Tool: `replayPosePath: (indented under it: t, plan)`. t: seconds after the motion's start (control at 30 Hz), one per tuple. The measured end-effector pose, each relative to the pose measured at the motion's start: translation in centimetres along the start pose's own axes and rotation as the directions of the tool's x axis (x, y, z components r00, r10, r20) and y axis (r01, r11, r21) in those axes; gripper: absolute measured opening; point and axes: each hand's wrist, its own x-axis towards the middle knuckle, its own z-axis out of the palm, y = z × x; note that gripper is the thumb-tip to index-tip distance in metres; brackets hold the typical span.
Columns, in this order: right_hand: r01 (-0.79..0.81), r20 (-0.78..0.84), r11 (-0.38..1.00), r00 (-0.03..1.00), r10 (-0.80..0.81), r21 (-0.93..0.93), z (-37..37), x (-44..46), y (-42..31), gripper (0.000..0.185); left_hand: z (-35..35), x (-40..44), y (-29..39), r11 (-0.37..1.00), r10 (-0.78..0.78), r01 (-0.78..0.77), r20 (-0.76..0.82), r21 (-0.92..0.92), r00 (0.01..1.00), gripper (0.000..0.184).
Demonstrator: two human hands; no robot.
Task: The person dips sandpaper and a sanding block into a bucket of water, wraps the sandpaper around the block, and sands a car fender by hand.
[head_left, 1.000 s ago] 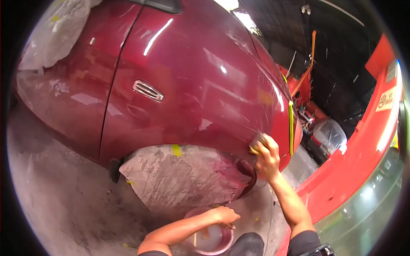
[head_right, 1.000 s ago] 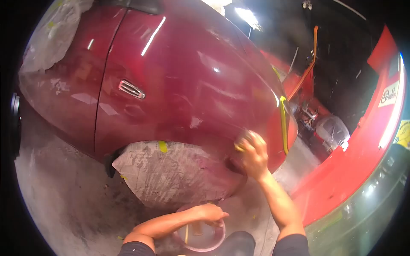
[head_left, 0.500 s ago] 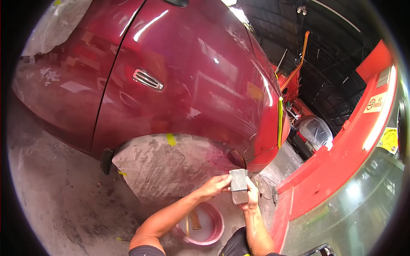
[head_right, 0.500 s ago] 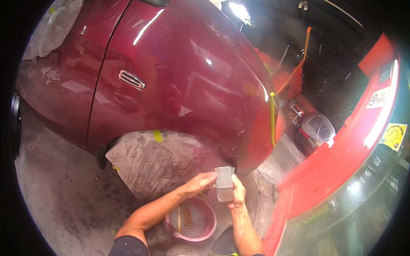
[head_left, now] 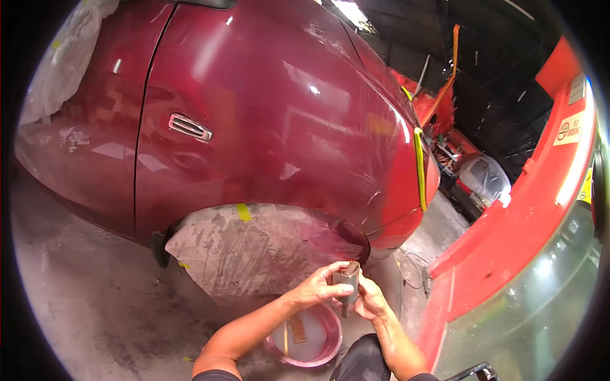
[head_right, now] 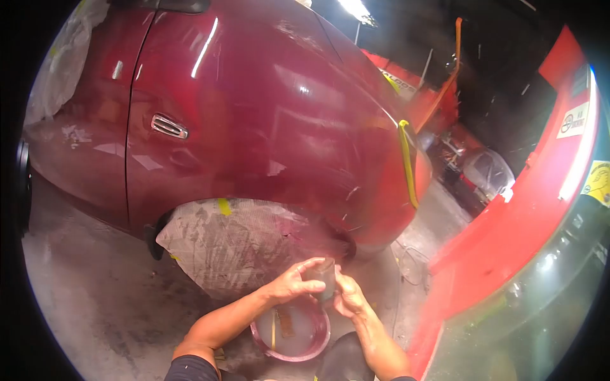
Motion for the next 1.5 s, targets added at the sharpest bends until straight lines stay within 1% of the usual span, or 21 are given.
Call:
replayPosePath:
  t: [0.07, 0.1, 0.17, 0.23, 0.3, 0.37, 0.43, 0.53, 0.67, 0.7, 0.77, 0.8, 0.9, 0.97, 1.0, 1.03, 1.07, 1.17, 1.27, 1.37, 1.5]
  plan:
    - [0.061, -0.107, 0.826, 0.984, -0.145, -0.561, -0.7, -0.5, -2.4, 0.035, 0.6, 0.3, 0.9, 0.988, -0.097, 0.102, -0.053, 0.111, 0.994, 0.06]
    - [0.113, -0.071, 0.519, 0.944, -0.321, -0.847, -1.0, -0.4, -4.3, 0.029, 0.6, 0.3, 0.9, 0.985, -0.104, 0.115, -0.093, 0.128, 0.99, 0.06]
    - [0.231, -0.019, 0.346, 0.807, -0.59, -0.909, -3.1, 0.6, -8.3, 0.019, 0.6, 0.6, 1.0, 0.929, -0.131, 0.188, -0.192, 0.32, 0.973, 0.063]
    - [0.481, 0.239, 0.139, 0.642, -0.729, -0.866, -2.9, 2.4, -13.6, 0.013, -1.4, 0.6, 0.2, 0.831, -0.242, 0.29, -0.16, 0.476, 0.957, 0.08]
    - [0.631, 0.63, -0.33, 0.334, -0.701, -0.702, 0.4, 4.0, -20.1, 0.009, -4.3, 1.5, -1.9, 0.488, -0.606, 0.449, -0.08, 0.748, 0.792, 0.078]
    - [0.609, 0.821, -0.658, -0.018, -0.57, -0.444, 3.6, 6.4, -26.5, 0.005, -5.1, 1.9, -5.9, 0.245, -0.761, 0.309, -0.016, 0.919, 0.648, 0.06]
    - [0.538, 0.83, -0.785, -0.252, -0.497, -0.307, 7.8, 9.1, -32.9, 0.004, -5.5, 0.8, -11.7, 0.026, -0.851, 0.405, -0.192, 0.914, 0.488, 0.057]
    - [0.508, 0.746, -0.758, -0.293, -0.598, -0.408, 10.7, 16.6, -40.6, 0.005, -5.5, -4.1, -21.2, -0.284, -0.766, 0.756, -0.614, 0.589, 0.19, 0.051]
    - [0.344, 0.835, -0.915, -0.424, -0.352, -0.212, 10.9, 23.7, -44.4, 0.009, -2.5, -10.0, -27.7, -0.273, -0.437, 0.962, -0.887, -0.028, -0.15, 0.045]
    - [0.535, 0.81, -0.808, -0.345, -0.475, -0.246, 10.3, 26.4, -43.9, 0.01, -1.4, -10.1, -27.5, -0.249, -0.378, 0.963, -0.905, -0.102, -0.194, 0.043]
    - [0.455, 0.731, -0.877, -0.544, -0.412, -0.155, 11.5, 24.7, -43.5, 0.011, 0.7, -9.4, -26.0, -0.242, -0.341, 0.963, -0.918, -0.121, -0.201, 0.038]
    - [0.499, 0.739, -0.855, -0.521, -0.427, -0.141, 11.6, 24.5, -43.2, 0.012, 2.4, -9.3, -24.3, -0.26, -0.345, 0.958, -0.916, -0.118, -0.206, 0.034]
    - [0.618, 0.73, -0.772, -0.457, -0.508, -0.149, 11.6, 24.3, -42.3, 0.012, -3.5, -15.7, -28.8, 0.201, -0.516, 0.88, -0.81, -0.43, -0.278, 0.031]
    - [0.629, 0.722, -0.76, -0.447, -0.528, -0.166, 11.2, 23.7, -42.2, 0.012, 3.5, -5.5, -11.9, 0.062, -0.37, 0.972, -0.91, -0.225, -0.187, 0.037]
    - [0.647, 0.699, -0.737, -0.436, -0.567, -0.194, 11.0, 23.5, -42.2, 0.013, 3.6, -4.8, -10.5, 0.402, -0.081, 0.879, -0.966, -0.256, -0.245, 0.045]
    - [0.647, 0.702, -0.738, -0.435, -0.563, -0.192, 10.6, 23.4, -42.4, 0.013, 2.7, -4.2, -9.7, 0.288, 0.315, 0.953, -0.931, -0.092, -0.185, 0.052]
    - [0.668, 0.686, -0.717, -0.427, -0.59, -0.201, 10.3, 23.4, -42.7, 0.013, 4.1, -1.5, -7.1, 0.573, 0.534, 0.815, -0.795, 0.089, -0.288, 0.054]
    - [0.677, 0.682, -0.709, -0.426, -0.595, -0.196, 7.5, 21.7, -43.3, 0.012, 3.4, 4.9, 0.0, 0.377, 0.924, 0.774, -0.263, 0.508, -0.278, 0.051]
    - [0.53, 0.707, -0.848, -0.603, -0.369, 0.009, 2.6, 23.3, -43.3, 0.014, 2.4, 10.1, 6.8, 0.334, 0.926, 0.69, -0.087, 0.643, -0.366, 0.048]
    - [0.501, 0.641, -0.86, -0.631, -0.438, -0.095, 2.0, 23.0, -44.2, 0.021, -0.3, 10.2, 9.1, 0.383, 0.896, 0.641, -0.098, 0.665, -0.434, 0.049]
    - [0.642, 0.645, -0.754, -0.518, -0.562, -0.141, 1.4, 22.6, -44.3, 0.024, -0.9, 8.7, 8.6, 0.283, 0.943, 0.784, -0.012, 0.552, -0.331, 0.051]
